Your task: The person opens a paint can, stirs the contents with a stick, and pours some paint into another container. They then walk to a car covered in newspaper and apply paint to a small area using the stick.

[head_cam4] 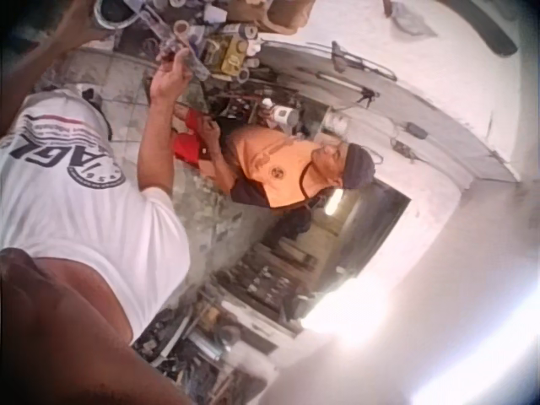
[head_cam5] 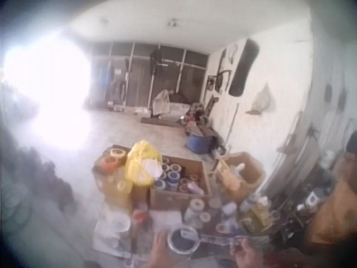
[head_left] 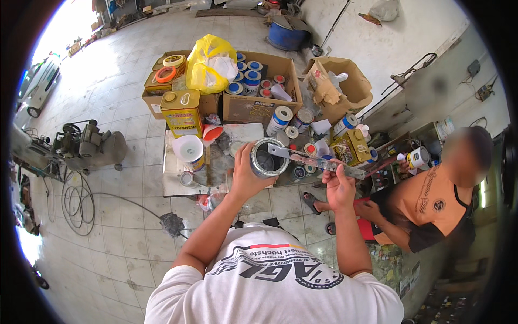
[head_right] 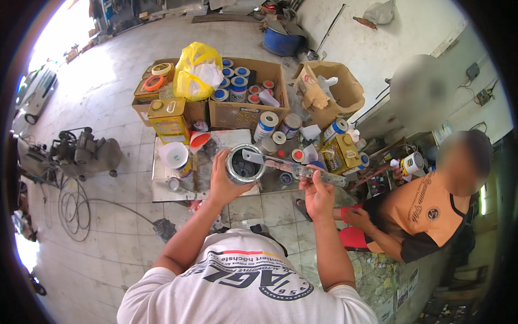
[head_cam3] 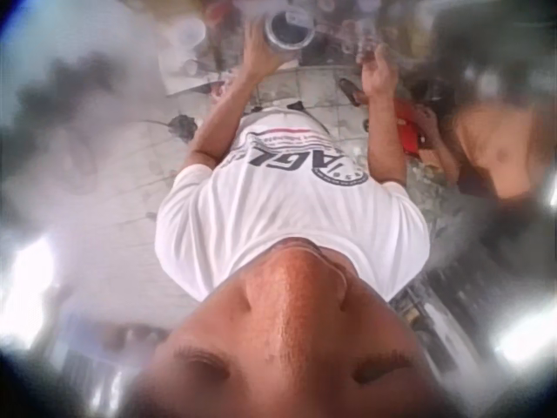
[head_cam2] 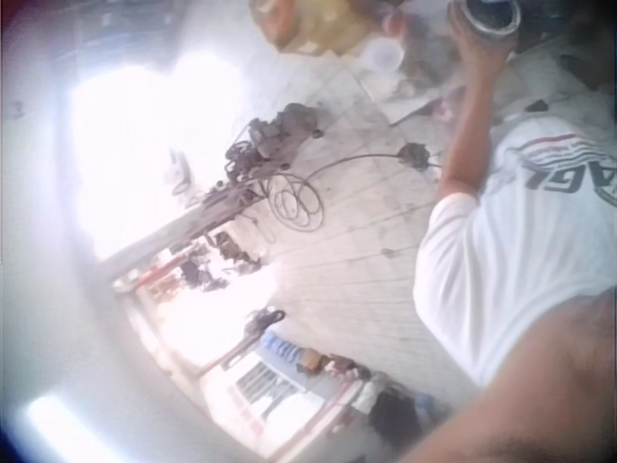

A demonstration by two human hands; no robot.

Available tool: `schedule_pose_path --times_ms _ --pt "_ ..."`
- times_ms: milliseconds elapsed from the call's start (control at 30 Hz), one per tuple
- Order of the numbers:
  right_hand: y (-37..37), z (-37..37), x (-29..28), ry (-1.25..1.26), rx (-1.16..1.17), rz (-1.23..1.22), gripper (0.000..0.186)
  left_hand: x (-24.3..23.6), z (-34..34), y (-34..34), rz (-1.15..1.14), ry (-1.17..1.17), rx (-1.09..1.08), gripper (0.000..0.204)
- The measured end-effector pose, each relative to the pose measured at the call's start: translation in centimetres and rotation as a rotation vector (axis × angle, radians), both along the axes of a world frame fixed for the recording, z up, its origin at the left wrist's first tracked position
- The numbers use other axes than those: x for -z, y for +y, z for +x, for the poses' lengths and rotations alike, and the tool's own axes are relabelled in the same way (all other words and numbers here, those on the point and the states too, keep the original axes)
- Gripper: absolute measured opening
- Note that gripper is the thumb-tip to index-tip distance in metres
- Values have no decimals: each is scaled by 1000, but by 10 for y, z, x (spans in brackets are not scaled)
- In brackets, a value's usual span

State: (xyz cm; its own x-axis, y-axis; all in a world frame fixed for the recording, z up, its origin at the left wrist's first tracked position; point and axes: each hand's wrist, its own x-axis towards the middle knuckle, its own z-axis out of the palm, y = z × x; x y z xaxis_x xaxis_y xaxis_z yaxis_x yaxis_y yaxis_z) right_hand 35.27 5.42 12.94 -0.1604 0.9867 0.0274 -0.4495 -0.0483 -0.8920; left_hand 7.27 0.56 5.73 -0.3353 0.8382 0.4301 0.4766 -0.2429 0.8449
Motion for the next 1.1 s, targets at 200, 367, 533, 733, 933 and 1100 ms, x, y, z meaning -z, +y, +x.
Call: schedule_pose_path --times_ms 200,367,533,733,933,1100 --pt "-2 13 -7 -20 38 32 40 4 11 6 -34 -75 67 118" --pt "-2 21 -11 -11 74 46 40 3 15 12 -6 -49 55 116" --pt "-3 25 -16 -6 113 44 40 3 18 15 -70 -77 94 118" --pt "-2 31 -18 1 96 58 40 -1 23 15 -7 -64 43 114" --pt "-5 34 -23 -85 36 171 34 13 20 14 107 -74 142 118" --pt "-29 -13 -49 -758 -149 446 21 24 21 5 213 -43 198 118"
